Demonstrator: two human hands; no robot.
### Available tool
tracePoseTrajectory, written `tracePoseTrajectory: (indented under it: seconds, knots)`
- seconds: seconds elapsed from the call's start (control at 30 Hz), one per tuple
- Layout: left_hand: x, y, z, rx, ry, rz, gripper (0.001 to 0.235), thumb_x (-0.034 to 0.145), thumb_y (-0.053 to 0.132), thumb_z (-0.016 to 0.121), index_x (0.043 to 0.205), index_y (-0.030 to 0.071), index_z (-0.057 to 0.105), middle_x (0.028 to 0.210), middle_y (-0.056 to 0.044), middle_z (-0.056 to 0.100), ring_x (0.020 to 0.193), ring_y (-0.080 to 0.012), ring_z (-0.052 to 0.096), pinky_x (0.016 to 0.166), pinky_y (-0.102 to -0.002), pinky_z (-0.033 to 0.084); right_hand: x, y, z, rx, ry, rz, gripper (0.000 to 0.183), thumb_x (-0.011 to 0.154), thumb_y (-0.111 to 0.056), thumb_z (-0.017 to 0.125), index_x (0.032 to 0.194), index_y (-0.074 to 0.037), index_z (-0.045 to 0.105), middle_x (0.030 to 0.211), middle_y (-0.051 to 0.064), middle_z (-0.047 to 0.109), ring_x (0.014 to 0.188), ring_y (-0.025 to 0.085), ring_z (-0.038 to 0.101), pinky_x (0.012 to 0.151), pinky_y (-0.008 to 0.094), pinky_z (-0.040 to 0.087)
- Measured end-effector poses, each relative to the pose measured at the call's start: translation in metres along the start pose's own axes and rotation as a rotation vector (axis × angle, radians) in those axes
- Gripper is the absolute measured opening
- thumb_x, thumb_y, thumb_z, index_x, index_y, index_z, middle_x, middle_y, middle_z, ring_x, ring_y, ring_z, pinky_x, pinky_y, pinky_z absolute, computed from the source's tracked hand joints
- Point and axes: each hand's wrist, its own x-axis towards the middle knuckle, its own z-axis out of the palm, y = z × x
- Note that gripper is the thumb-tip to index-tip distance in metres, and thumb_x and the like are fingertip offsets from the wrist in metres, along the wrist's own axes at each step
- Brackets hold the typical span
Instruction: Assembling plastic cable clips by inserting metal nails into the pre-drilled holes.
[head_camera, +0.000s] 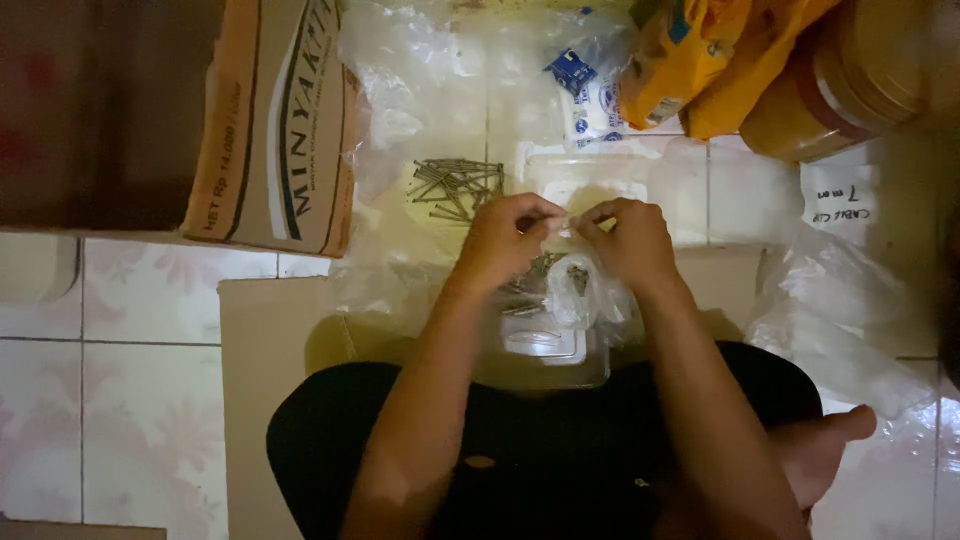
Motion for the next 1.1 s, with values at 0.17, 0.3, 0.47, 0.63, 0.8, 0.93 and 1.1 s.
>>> tracePoseTrajectory:
  seconds: [0.17,0.3,0.47,0.63,0.8,0.93,1.1]
  knots:
    - [0.001,-0.007,0.006,0.116,-0.004,-0.055,0.024,0.085,0.008,0.072,0.108,0.016,0.076,0.091,-0.012,0.079,0.083,-0.0285,0.077,0.077,-0.037,0.060,0.007,0.014,0.006,-0.005,-0.014,-0.046,0.023,0.095,-0.023,0.071,0.114,-0.009,0.077,0.101,0.014,0.075,0.089,0.032,0.069,0.071,0.048,0.056]
    - [0.001,-0.002,0.001,0.172,-0.018,-0.113,0.033,0.084,0.018,0.073,0.117,0.020,0.070,0.091,-0.007,0.080,0.087,-0.0264,0.078,0.079,-0.037,0.061,-0.005,-0.010,-0.008,0.211,-0.009,-0.267,0.027,0.086,-0.004,0.070,0.112,-0.002,0.074,0.092,0.018,0.070,0.068,0.023,0.062,0.055,0.032,0.047]
    - [0.001,-0.002,0.000,0.219,-0.048,-0.134,0.029,0.092,0.019,0.067,0.120,0.020,0.067,0.094,-0.008,0.080,0.093,-0.0294,0.077,0.083,-0.041,0.060,-0.016,-0.028,-0.014,0.245,-0.071,-0.354,0.019,0.082,0.001,0.078,0.101,-0.003,0.076,0.089,0.017,0.070,0.064,0.024,0.060,0.052,0.033,0.046]
    - [0.006,-0.001,0.005,0.232,-0.090,-0.138,0.026,0.095,0.020,0.062,0.120,0.016,0.067,0.097,-0.014,0.079,0.095,-0.0378,0.076,0.085,-0.049,0.059,-0.006,-0.011,-0.004,0.231,-0.031,-0.365,0.012,0.088,0.001,0.078,0.100,-0.003,0.076,0.088,0.018,0.071,0.065,0.027,0.065,0.052,0.034,0.047]
    - [-0.001,0.010,-0.001,0.199,-0.069,-0.111,0.036,0.089,0.028,0.069,0.123,0.017,0.067,0.103,-0.012,0.079,0.093,-0.0333,0.077,0.085,-0.046,0.060,0.004,0.009,0.002,0.122,0.068,-0.257,0.010,0.101,-0.007,0.072,0.110,-0.004,0.076,0.091,0.014,0.072,0.065,0.022,0.065,0.052,0.030,0.050]
    - [0.004,0.010,-0.002,0.199,-0.077,-0.136,0.038,0.088,0.029,0.070,0.122,0.014,0.067,0.104,-0.014,0.079,0.093,-0.0339,0.077,0.084,-0.045,0.061,0.017,0.015,0.014,-0.043,-0.019,-0.182,0.018,0.097,-0.008,0.072,0.113,-0.004,0.076,0.096,0.017,0.073,0.080,0.034,0.074,0.066,0.044,0.060]
    - [-0.005,0.022,-0.009,0.143,-0.071,-0.119,0.040,0.088,0.028,0.069,0.123,0.009,0.067,0.103,-0.018,0.078,0.092,-0.0383,0.077,0.082,-0.049,0.061,0.008,-0.002,0.009,-0.174,-0.142,-0.134,0.026,0.089,-0.014,0.071,0.114,-0.009,0.077,0.103,0.017,0.076,0.100,0.039,0.074,0.088,0.055,0.058]
